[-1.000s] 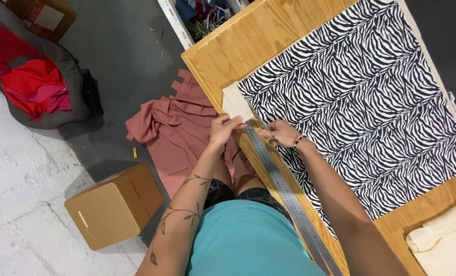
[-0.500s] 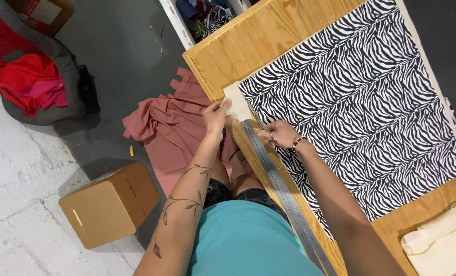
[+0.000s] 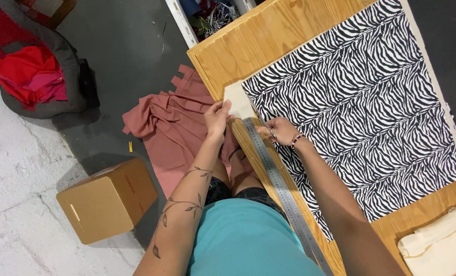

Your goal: The person cuts a piece of off-white fabric using scissors on a wooden table. They then fold the fabric and place it aside. Next, they smooth out a zebra-print fabric, measure it with a metal ruler, and cut a strip from it. Finally, they fold the zebra-print fabric and place it on top of the off-white fabric.

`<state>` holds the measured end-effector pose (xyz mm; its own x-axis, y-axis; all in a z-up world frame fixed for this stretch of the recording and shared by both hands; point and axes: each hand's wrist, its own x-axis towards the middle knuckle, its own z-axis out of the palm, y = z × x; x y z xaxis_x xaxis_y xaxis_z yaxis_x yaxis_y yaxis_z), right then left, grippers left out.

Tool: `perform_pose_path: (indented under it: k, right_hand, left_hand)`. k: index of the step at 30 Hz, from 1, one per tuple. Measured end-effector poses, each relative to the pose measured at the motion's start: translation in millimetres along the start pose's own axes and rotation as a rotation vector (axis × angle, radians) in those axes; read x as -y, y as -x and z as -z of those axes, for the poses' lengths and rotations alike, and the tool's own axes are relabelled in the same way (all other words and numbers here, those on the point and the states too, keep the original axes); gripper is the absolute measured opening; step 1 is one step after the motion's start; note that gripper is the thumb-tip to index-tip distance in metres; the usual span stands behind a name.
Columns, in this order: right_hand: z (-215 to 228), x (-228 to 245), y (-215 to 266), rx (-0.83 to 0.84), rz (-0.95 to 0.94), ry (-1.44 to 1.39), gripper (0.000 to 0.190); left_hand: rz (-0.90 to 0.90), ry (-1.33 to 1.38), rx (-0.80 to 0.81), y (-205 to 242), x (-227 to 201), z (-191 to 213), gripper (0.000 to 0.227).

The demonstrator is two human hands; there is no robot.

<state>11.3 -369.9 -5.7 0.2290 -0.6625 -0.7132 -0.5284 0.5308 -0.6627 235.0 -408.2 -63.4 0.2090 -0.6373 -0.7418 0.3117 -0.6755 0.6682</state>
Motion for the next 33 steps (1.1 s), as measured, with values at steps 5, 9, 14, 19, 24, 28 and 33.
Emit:
perform_pose_path:
  k: [5, 9, 14, 19, 24, 28, 33]
  right_hand:
    - [4, 22, 15, -0.023, 0.067, -0.055, 0.06]
    - [3, 18, 6, 0.023, -0.051, -0.122, 0.058]
    - [8, 24, -6, 0.045, -0.062, -0.17, 0.063]
    - [7, 27, -15, 0.018, -0.021, -0.114, 0.062]
    - [-1, 26, -21, -0.041, 0.013, -0.099, 0.065]
    - [-2, 27, -21, -0.058, -0.001, -0.055, 0.066]
    - [1, 36, -19, -0.021, -0.028, -0.04, 0.069]
  left_hand:
    - [0.007, 0.004, 0.012, -1, -1, 1, 0.037]
    - [0.012, 0.023, 0.028, -10, 7, 5, 0.039]
    - [0.009, 0.035, 0.037, -7, 6, 2, 0.039]
    - [0.018, 0.062, 0.032, -8, 9, 1, 0.035]
    - [0.021, 0.069, 0.026, -16, 16, 2, 0.034]
    - [0.017, 0.056, 0.036, -16, 14, 3, 0.035]
    - [0.014, 0.009, 0.045, -7, 5, 5, 0.037]
